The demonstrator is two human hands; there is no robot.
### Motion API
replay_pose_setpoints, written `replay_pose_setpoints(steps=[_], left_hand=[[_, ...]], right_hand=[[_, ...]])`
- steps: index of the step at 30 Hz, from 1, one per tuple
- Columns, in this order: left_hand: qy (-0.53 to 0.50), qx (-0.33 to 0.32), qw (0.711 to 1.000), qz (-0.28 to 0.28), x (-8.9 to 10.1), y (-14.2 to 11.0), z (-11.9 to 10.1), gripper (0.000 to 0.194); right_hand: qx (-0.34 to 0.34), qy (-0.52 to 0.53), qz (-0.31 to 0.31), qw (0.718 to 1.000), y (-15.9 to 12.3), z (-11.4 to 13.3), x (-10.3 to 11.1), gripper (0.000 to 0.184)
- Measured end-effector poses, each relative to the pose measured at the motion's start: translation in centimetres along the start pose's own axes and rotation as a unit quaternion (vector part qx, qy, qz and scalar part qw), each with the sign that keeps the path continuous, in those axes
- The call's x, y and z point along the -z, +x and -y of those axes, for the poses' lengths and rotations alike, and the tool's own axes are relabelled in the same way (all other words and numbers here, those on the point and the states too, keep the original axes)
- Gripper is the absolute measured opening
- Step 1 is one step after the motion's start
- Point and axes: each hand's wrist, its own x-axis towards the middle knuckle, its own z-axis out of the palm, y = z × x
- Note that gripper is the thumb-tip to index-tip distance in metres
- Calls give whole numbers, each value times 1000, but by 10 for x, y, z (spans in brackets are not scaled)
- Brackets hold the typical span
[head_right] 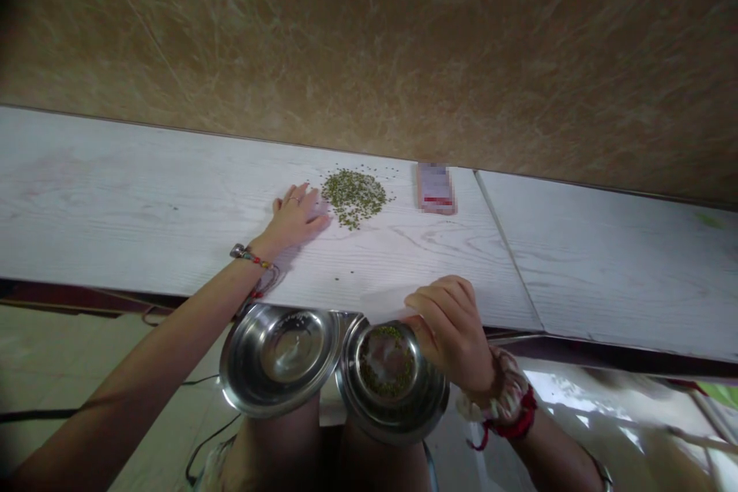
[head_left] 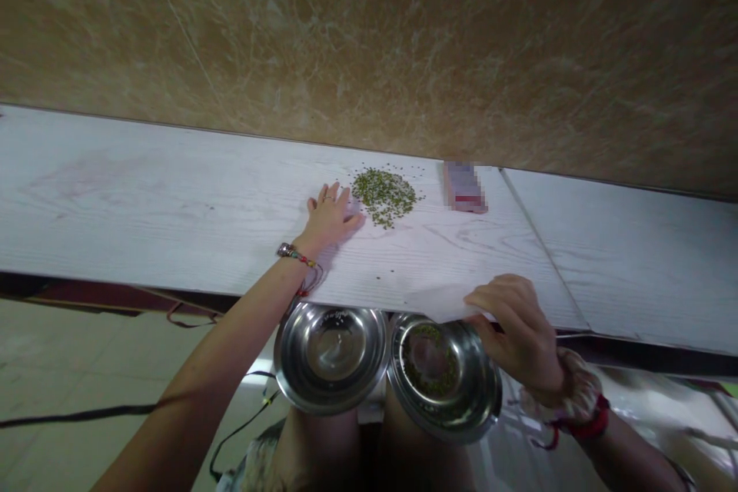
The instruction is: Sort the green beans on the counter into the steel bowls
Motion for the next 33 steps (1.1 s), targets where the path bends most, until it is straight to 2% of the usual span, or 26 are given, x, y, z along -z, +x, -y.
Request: replay_pose_setpoints(steps=[1, 3, 6, 9, 14, 21, 24, 27, 31, 33], left_hand=[[-9, -23, 1000, -12, 0, 0, -1, 59], [-32, -109, 993, -33, 1, 1, -4, 59], [-66, -235, 970, -25, 2, 1, -7, 55], [-79, -278, 957, -16, 1, 1, -8, 50], [-83, -285, 955, -14, 0, 2, -8, 47], [-88, -258, 962, -17, -3, 4, -5, 45], [-96, -248, 963, -31, -4, 6, -2, 46], [-99, -244, 964, -40, -4, 8, 2, 46], [-101, -232, 967, -34, -3, 8, 5, 48], [-101, -226, 969, -25, -2, 8, 6, 49]], right_hand=[[-3, 4, -3, 1000, -2, 4, 3, 11], [-12, 6, -8, 1000, -6, 10, 7, 12], [-23, -2, -6, 1000, -12, 21, 12, 12], [-32, -8, 6, 999, -16, 31, 16, 12], [-50, 4, -4, 999, -17, 33, 25, 9], [-95, -29, -66, 993, 5, 8, 31, 9], [-84, -44, -75, 993, 19, -3, 19, 5], [-52, -49, -60, 996, 33, -11, -4, 2], [-6, -12, -53, 999, 48, -23, -34, 7], [-4, 13, -38, 999, 54, -28, -43, 9]])
